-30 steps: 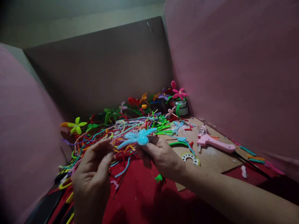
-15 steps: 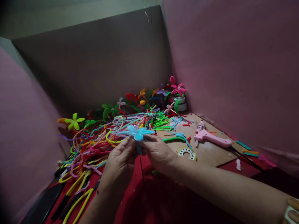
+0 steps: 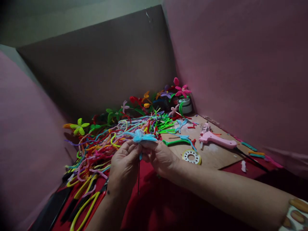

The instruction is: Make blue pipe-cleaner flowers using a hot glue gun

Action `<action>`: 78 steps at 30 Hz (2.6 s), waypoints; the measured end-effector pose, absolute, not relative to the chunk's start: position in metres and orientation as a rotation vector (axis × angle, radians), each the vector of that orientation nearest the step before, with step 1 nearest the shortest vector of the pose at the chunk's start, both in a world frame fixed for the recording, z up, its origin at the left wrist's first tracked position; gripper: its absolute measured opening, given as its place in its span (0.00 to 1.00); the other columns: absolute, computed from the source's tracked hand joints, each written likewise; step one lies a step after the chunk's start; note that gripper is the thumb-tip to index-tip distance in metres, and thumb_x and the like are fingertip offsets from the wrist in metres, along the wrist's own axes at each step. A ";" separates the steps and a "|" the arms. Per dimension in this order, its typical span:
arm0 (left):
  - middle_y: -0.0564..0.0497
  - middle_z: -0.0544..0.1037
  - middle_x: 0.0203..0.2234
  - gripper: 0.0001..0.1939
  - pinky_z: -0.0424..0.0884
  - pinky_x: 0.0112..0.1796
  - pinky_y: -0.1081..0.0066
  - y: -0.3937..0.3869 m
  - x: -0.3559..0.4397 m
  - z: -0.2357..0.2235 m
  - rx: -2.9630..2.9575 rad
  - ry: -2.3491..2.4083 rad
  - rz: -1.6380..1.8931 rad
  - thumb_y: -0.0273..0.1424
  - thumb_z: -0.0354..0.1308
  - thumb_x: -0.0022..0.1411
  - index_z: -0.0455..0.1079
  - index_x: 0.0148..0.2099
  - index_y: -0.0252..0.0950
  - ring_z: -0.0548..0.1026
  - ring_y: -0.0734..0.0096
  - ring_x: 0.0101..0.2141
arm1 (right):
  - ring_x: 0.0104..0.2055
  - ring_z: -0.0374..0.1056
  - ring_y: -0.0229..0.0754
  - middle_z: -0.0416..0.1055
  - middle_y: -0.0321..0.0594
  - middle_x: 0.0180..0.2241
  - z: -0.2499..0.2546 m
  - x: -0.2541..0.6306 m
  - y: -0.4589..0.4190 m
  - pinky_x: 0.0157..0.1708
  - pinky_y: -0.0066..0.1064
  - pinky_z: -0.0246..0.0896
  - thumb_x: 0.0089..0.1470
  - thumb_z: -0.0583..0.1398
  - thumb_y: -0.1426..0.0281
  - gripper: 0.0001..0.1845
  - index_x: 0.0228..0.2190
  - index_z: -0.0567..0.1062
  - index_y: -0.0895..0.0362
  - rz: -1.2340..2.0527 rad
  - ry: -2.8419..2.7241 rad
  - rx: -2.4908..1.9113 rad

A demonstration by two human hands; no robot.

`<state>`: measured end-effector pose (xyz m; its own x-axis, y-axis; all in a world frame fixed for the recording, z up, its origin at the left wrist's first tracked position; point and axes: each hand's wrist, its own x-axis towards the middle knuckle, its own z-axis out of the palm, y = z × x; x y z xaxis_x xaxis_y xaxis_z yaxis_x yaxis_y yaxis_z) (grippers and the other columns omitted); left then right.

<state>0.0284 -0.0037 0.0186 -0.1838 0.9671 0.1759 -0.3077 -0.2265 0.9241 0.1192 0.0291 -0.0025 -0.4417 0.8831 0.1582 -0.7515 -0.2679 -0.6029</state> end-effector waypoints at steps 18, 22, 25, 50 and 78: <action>0.56 0.71 0.17 0.05 0.66 0.25 0.76 -0.003 0.026 0.014 1.387 1.245 1.698 0.29 0.59 0.52 0.71 0.28 0.32 0.67 0.78 0.21 | 0.24 0.50 0.33 0.57 0.31 0.20 0.003 0.119 0.018 0.25 0.26 0.49 0.45 0.61 0.60 0.15 0.19 0.68 0.57 1.549 -1.082 -0.405; 0.55 0.71 0.17 0.06 0.65 0.24 0.77 -0.003 0.029 0.016 1.425 1.275 1.645 0.30 0.60 0.51 0.70 0.27 0.32 0.67 0.78 0.20 | 0.22 0.51 0.33 0.56 0.30 0.18 0.000 0.119 0.019 0.23 0.27 0.48 0.47 0.60 0.59 0.16 0.20 0.68 0.58 1.482 -1.065 -0.489; 0.56 0.71 0.16 0.06 0.65 0.23 0.77 -0.004 0.030 0.018 1.412 1.268 1.613 0.30 0.60 0.51 0.70 0.27 0.32 0.66 0.79 0.19 | 0.22 0.53 0.33 0.58 0.31 0.18 -0.003 0.119 0.020 0.24 0.27 0.50 0.49 0.58 0.59 0.16 0.19 0.68 0.58 1.446 -1.077 -0.462; 0.54 0.73 0.17 0.09 0.67 0.24 0.75 0.003 0.016 0.018 1.284 1.217 1.621 0.33 0.61 0.50 0.69 0.31 0.32 0.70 0.76 0.18 | 0.22 0.57 0.32 0.64 0.33 0.19 -0.002 0.116 0.030 0.24 0.27 0.53 0.41 0.65 0.63 0.13 0.21 0.72 0.61 1.684 -0.937 -0.296; 0.57 0.65 0.16 0.10 0.63 0.17 0.77 0.006 0.009 0.014 1.156 1.044 1.433 0.35 0.60 0.52 0.68 0.28 0.31 0.61 0.81 0.15 | 0.37 0.61 0.41 0.66 0.38 0.25 -0.009 0.127 0.039 0.41 0.34 0.57 0.51 0.58 0.59 0.17 0.20 0.77 0.56 1.141 -1.340 -0.466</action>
